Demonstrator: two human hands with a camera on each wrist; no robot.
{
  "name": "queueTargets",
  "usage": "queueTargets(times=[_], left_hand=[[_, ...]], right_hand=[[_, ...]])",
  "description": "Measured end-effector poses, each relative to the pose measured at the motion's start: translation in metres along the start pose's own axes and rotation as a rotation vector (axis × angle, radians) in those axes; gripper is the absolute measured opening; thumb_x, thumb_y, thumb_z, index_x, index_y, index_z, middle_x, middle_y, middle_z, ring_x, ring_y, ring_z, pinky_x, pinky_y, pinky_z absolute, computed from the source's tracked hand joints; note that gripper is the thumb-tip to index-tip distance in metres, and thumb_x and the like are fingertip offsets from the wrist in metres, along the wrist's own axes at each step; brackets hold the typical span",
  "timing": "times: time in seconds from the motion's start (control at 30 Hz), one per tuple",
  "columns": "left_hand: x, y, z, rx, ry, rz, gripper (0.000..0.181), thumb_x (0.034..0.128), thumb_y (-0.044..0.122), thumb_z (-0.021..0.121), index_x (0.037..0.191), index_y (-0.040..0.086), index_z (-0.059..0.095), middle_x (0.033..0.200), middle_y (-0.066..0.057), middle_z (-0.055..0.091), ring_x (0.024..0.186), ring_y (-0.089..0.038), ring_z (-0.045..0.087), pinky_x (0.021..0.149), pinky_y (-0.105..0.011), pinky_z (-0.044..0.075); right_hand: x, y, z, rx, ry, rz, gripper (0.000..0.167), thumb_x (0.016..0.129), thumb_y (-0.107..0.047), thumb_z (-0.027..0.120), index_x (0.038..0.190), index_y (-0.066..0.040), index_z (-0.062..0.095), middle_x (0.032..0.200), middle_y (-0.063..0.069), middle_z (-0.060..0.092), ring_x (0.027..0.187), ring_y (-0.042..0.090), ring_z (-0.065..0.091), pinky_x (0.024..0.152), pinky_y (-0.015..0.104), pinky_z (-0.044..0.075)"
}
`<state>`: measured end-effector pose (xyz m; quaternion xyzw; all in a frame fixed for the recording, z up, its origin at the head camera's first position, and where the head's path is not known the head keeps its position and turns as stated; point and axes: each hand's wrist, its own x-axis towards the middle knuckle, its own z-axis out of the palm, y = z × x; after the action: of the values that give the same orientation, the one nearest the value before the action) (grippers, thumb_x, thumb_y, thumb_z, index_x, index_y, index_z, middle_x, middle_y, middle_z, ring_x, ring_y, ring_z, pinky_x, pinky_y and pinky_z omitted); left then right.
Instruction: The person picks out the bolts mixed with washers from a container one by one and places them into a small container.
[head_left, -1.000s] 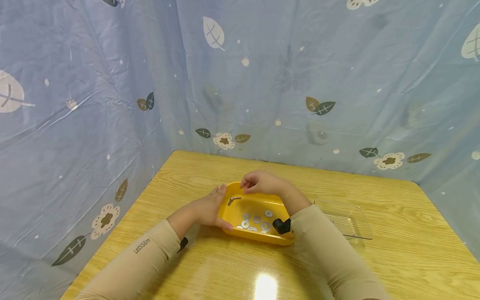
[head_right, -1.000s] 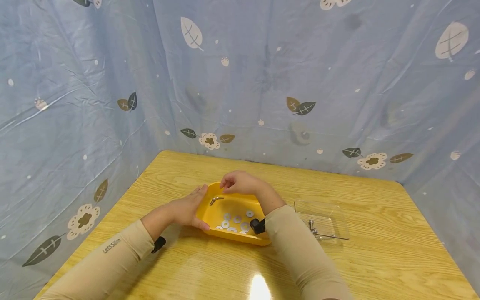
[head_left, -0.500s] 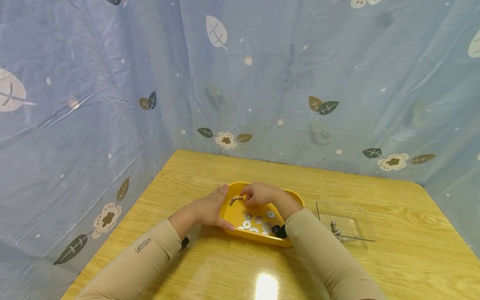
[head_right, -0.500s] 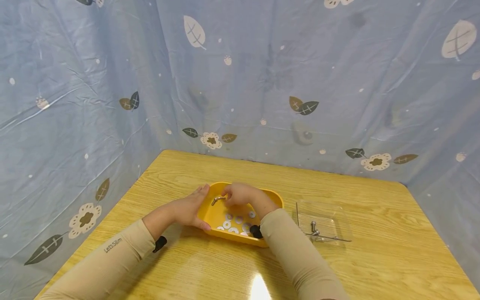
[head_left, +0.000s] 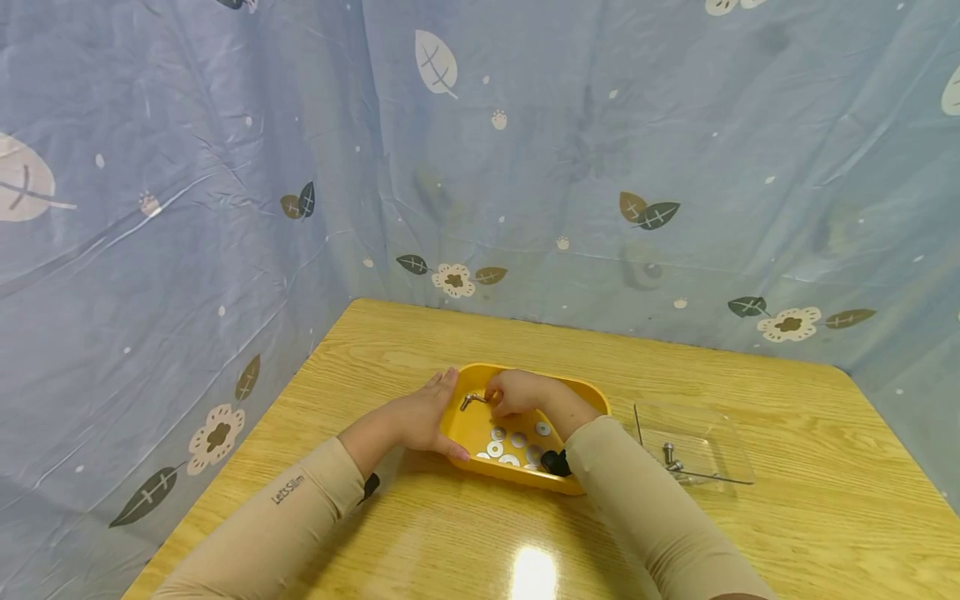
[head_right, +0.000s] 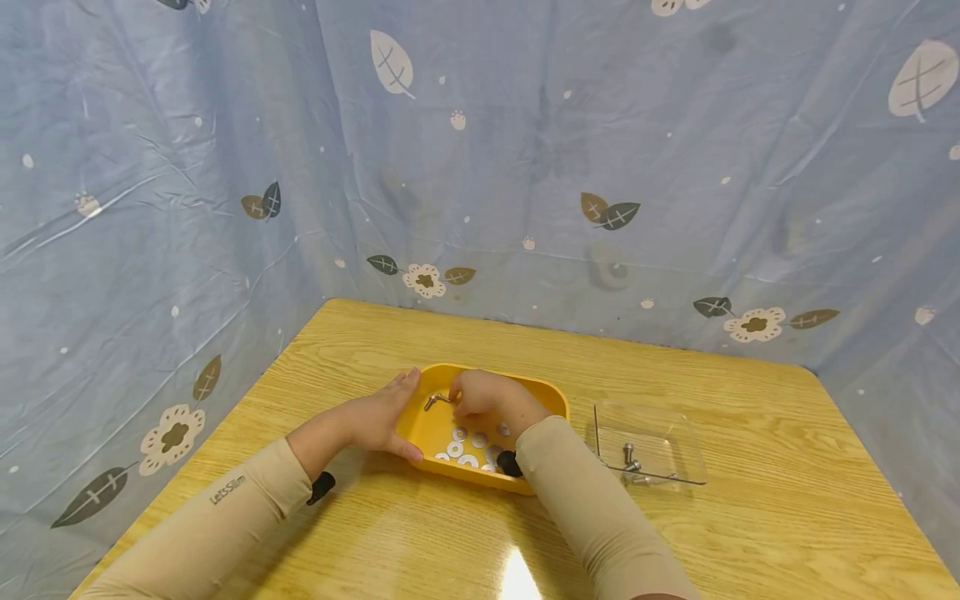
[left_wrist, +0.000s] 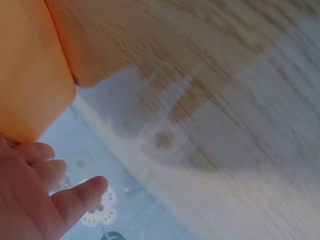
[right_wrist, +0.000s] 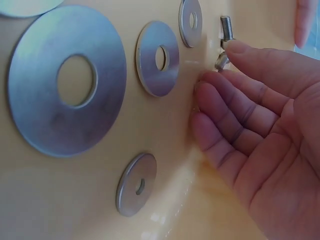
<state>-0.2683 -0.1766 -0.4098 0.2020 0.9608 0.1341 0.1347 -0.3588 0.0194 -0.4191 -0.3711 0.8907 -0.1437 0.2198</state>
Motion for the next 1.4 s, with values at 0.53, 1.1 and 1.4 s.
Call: queueTargets(times=[0.53,1.1,1.4], left_hand=[[0.002,0.000,0.000,0.001,-0.005,0.006,0.134,0.0562,0.078,0.059,0.145,0.000,-0.003,0.152,-0.016,-0.001,0.139,-0.031,0.001,0.110,-0.041,0.017],[0.001,0.000,0.001,-0.005,-0.022,-0.004,0.130,0.0608,0.073,0.062,0.146,0.002,-0.006,0.153,-0.013,-0.004,0.139,-0.029,-0.002,0.110,-0.042,0.015],[0.001,-0.002,0.002,0.003,-0.014,0.008,0.129,0.0619,0.073,0.062,0.145,0.001,-0.006,0.152,-0.014,-0.004,0.139,-0.030,-0.001,0.110,-0.042,0.016]], right_hand=[[0.005,0.000,0.010,0.022,0.118,-0.079,0.026,0.081,-0.011,0.069,0.104,-0.005,0.059,0.072,-0.002,0.051,0.066,0.012,0.046,0.064,0.027,0.040],[0.021,0.002,0.026,-0.053,0.229,-0.063,0.027,0.077,-0.024,0.074,0.096,-0.009,0.061,0.074,-0.004,0.054,0.068,0.010,0.048,0.067,0.024,0.043],[0.023,-0.007,0.027,-0.052,0.280,0.005,0.022,0.077,-0.025,0.073,0.088,-0.009,0.062,0.073,-0.005,0.059,0.066,0.010,0.051,0.066,0.024,0.045]])
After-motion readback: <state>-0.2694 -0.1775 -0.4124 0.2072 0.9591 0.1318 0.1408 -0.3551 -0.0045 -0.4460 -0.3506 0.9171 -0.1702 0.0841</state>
